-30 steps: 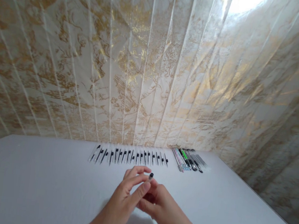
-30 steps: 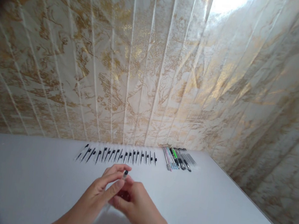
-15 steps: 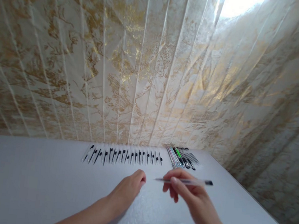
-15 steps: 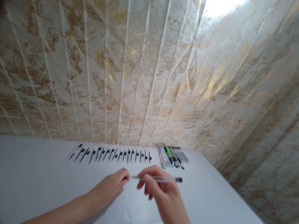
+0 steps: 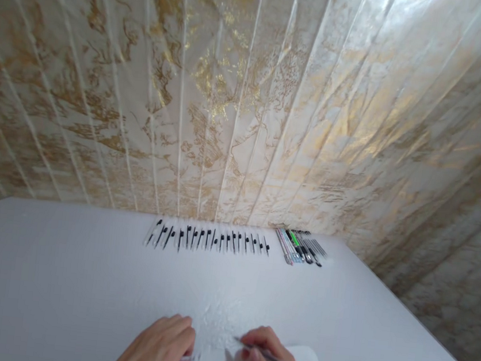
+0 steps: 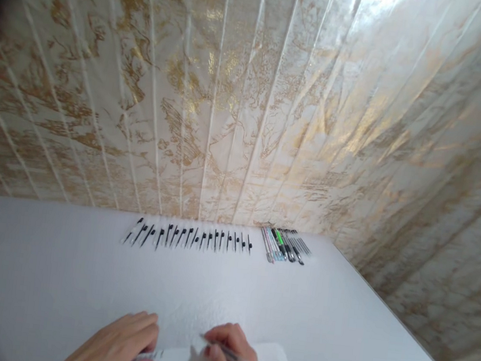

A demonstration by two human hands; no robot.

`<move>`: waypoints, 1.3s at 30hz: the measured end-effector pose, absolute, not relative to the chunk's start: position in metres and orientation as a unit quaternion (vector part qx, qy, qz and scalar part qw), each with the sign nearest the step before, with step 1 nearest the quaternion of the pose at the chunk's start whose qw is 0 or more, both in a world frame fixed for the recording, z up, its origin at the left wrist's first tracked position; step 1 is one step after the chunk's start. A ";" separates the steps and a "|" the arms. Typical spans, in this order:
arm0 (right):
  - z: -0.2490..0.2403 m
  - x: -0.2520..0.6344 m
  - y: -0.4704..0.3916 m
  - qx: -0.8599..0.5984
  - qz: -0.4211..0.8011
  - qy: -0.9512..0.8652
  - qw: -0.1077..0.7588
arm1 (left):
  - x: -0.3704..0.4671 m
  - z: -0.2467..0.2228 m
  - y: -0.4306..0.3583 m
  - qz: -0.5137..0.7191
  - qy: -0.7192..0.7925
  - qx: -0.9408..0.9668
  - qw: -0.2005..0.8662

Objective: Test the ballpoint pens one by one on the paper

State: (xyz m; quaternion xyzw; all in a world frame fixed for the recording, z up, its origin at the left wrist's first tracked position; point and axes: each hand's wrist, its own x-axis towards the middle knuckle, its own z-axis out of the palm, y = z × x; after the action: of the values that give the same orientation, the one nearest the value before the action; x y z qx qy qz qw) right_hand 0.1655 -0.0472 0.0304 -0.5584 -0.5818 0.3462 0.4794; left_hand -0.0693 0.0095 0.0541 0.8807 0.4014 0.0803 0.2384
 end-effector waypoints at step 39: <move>0.028 0.135 -0.001 -0.627 0.343 -0.551 0.431 | -0.051 0.034 0.048 0.211 0.349 0.886 0.220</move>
State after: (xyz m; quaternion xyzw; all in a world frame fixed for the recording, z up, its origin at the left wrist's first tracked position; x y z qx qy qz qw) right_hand 0.1351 -0.0010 0.0282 -0.6274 -0.5506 0.3430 0.4308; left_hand -0.0514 0.0476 0.0336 0.8862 0.3489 0.2107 0.2202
